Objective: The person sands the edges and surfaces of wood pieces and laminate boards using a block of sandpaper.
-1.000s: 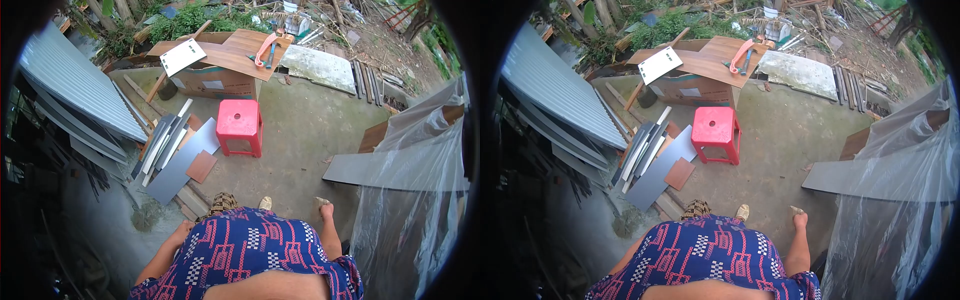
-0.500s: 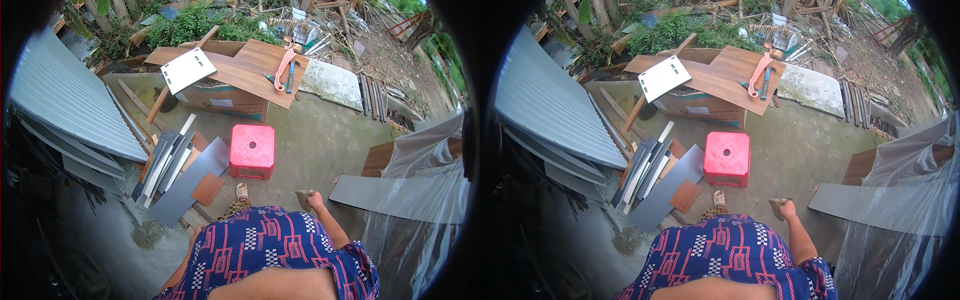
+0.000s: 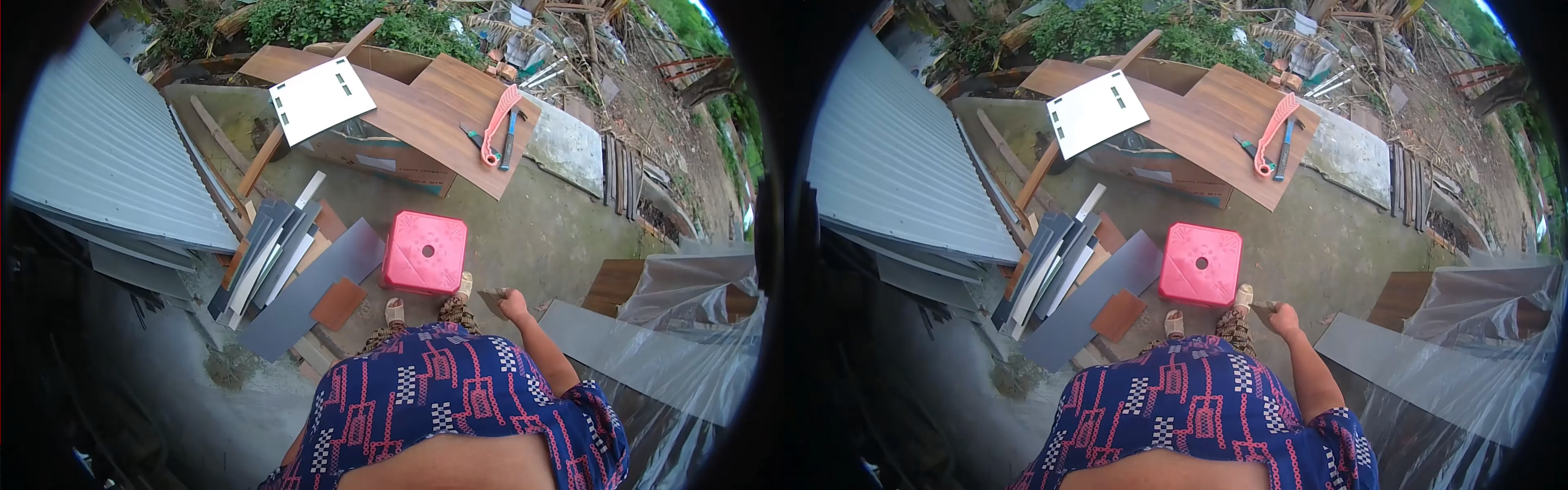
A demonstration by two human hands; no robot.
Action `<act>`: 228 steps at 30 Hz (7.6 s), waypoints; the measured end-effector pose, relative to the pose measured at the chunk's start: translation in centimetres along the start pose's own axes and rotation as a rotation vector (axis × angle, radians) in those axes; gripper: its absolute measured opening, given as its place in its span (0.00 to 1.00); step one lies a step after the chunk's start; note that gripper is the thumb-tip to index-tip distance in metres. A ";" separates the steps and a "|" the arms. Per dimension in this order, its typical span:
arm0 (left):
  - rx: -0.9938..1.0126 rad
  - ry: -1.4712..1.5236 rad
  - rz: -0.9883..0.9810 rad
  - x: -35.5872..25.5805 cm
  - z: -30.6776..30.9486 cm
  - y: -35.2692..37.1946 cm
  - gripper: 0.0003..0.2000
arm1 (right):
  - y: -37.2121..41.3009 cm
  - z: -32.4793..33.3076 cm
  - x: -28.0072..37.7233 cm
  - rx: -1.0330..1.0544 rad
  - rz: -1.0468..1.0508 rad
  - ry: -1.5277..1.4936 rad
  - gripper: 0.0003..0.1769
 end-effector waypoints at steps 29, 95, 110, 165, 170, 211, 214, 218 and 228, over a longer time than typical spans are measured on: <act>0.232 -0.903 0.137 -9.8 -0.6 -16.1 0.31 | -8.9 12.0 0.8 0.019 0.140 -0.629 0.12; 0.740 -1.730 0.041 -32.2 -10.7 -52.4 0.32 | -26.5 39.7 14.9 -0.901 0.446 -0.707 0.09; 0.585 -1.579 -0.110 -25.3 -8.4 -49.8 0.29 | -36.3 23.9 36.5 -0.412 0.967 0.175 0.12; 0.261 0.330 -0.773 -48.4 23.2 -38.0 0.30 | -37.8 17.9 35.6 -0.471 0.739 0.535 0.33; 0.261 0.437 -0.934 -48.8 19.9 -37.2 0.31 | -38.1 16.6 35.0 -0.599 0.807 0.493 0.33; 0.325 0.624 -0.677 -49.1 -0.9 -27.2 0.26 | -18.4 15.2 41.9 -0.645 1.459 0.190 0.30; 0.331 0.674 -0.669 -49.1 -0.3 -27.6 0.26 | -18.2 14.1 42.6 -0.508 1.500 0.150 0.33; 0.297 0.672 -0.649 -48.6 0.0 -27.5 0.26 | -24.1 18.3 39.8 -0.549 1.325 0.034 0.27; 0.284 0.526 -0.722 -47.2 -2.1 -28.1 0.22 | -21.2 13.6 43.6 -0.118 1.461 0.001 0.21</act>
Point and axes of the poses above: each hand's wrist, its own y-axis away from the middle knuckle, its own z-axis out of the back of the hand, x = y × z, the point moved 5 cm from there along -y, towards the middle knuckle, and after that the axes turned 13 degrees about x, right-handed, at the moved point
